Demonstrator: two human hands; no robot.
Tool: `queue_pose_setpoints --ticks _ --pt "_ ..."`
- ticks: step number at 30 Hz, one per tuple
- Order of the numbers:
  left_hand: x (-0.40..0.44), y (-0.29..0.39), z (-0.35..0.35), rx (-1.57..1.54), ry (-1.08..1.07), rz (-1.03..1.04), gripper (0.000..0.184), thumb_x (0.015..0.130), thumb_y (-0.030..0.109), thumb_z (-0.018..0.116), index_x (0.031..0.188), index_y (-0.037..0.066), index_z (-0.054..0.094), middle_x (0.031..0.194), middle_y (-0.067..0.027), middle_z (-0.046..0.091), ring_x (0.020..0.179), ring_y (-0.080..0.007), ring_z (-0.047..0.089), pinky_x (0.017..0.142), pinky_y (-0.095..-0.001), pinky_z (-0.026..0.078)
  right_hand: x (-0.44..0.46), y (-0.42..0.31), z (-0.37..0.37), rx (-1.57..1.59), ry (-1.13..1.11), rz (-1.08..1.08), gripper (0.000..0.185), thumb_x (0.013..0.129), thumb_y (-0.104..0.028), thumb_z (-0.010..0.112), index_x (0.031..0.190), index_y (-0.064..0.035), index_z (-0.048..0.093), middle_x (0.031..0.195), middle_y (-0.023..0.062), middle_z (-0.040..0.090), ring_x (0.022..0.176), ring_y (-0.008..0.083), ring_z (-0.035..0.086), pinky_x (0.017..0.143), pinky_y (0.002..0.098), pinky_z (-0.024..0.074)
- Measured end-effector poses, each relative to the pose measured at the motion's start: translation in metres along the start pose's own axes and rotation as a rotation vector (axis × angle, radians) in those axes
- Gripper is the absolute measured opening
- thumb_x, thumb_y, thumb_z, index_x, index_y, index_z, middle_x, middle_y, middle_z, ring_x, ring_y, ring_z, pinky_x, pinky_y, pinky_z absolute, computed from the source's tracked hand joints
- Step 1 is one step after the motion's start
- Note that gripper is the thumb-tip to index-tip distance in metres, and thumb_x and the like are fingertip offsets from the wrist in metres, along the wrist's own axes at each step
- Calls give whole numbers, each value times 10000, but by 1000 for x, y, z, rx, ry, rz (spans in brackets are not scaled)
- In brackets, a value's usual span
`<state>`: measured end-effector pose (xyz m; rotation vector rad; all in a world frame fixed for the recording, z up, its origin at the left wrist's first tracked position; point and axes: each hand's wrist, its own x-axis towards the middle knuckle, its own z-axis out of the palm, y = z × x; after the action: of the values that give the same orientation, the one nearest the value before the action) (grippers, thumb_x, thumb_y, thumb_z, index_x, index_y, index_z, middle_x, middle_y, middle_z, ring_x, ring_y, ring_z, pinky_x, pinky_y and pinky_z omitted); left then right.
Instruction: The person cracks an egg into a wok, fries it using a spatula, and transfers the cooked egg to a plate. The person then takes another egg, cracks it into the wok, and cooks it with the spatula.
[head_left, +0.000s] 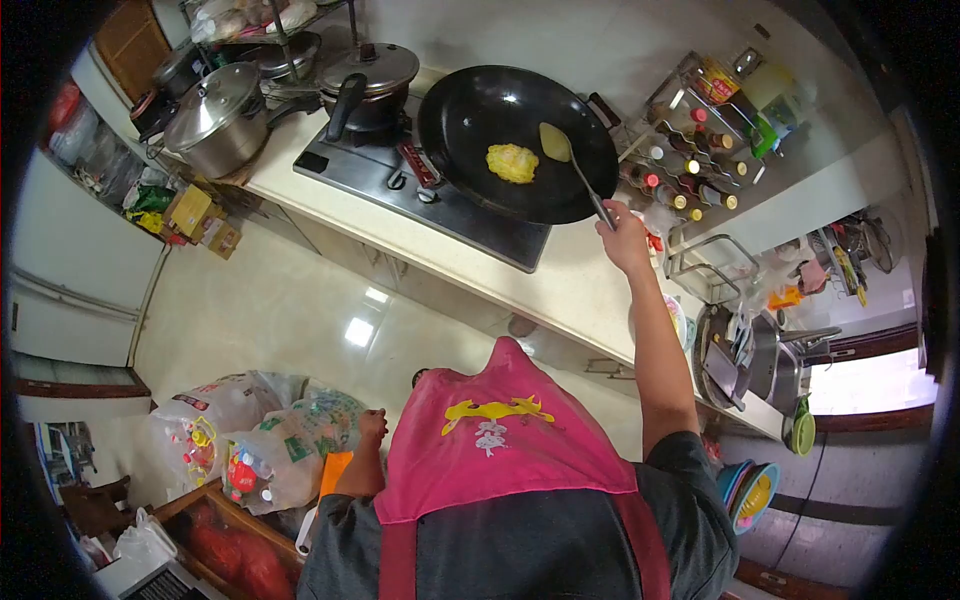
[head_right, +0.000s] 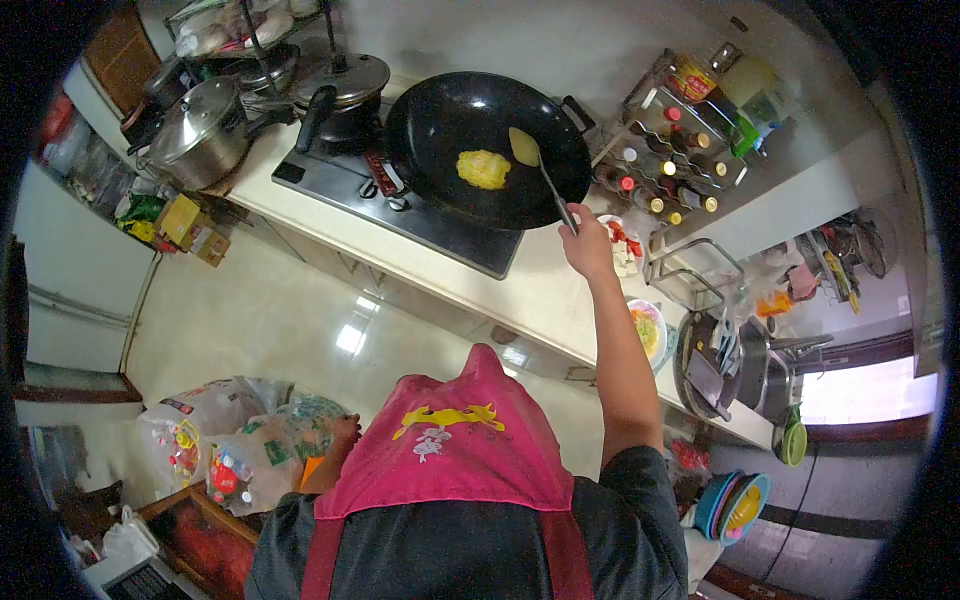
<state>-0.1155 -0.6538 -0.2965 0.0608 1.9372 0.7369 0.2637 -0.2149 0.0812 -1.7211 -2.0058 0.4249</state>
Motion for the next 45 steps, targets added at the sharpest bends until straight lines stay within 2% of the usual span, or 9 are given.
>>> queue_pose_setpoints --ticks 2,5,11,15,18,24,33,39,45 --pt "3 -1 1 -24 -8 -15 226 870 204 657 908 -14 610 594 -65 567 400 -166 510 363 -316 398 -3 -6 -5 -31 -61 59 417 856 -181 651 1263 -125 578 970 212 692 936 370 667 854 437 502" --pt "6 0 2 -24 -23 7 241 875 207 658 925 -25 619 604 -68 574 407 -166 516 368 -319 405 2 4 5 -72 -29 -33 421 859 -169 646 1266 -88 577 887 178 702 805 300 691 738 397 530" --pt "7 -2 -1 -33 14 2 238 888 179 655 968 -39 602 607 -66 567 418 -164 509 379 -328 415 20 -2 -24 342 -280 199 443 858 -139 644 1269 5 564 727 98 671 551 105 602 493 265 462" --pt "4 -19 -3 -13 27 -26 224 890 165 643 954 -46 603 596 -58 558 409 -157 497 375 -330 414 19 -11 -39 -61 -266 -38 434 844 -154 638 1266 -65 591 910 193 703 781 294 686 744 383 534" --pt "8 -29 -5 -35 14 -43 217 887 165 641 948 -41 607 586 -55 553 404 -157 497 373 -329 410 5 -27 -41 -159 -212 -184 436 842 -144 615 1273 -92 586 1007 239 682 925 394 660 880 439 503" --pt "1 -23 -4 -38 15 -67 216 878 184 646 977 -7 616 583 -54 563 402 -167 505 371 -320 408 -8 -41 -35 -218 -264 -242 435 843 -114 589 1278 -108 588 999 257 674 945 412 652 874 468 508" --pt "3 -15 -2 -52 24 -20 248 880 198 659 989 -20 609 610 -71 577 416 -176 518 378 -329 416 11 -21 -28 -304 -87 -151 453 845 -121 589 1298 -129 583 998 259 672 935 413 655 864 475 511" --pt "2 -17 -1 -53 18 -73 238 886 177 656 989 -32 607 605 -64 567 419 -161 496 376 -320 394 -10 -43 -18 -100 -207 -215 450 858 -148 608 1307 -131 581 1008 245 676 935 417 653 861 463 511" --pt "-6 -7 1 -86 42 -61 210 886 155 656 994 -18 606 594 -54 546 413 -138 464 364 -313 368 1 -32 -9 -242 -204 -182 452 855 -144 601 1306 -130 585 1015 264 668 946 409 654 866 478 514"
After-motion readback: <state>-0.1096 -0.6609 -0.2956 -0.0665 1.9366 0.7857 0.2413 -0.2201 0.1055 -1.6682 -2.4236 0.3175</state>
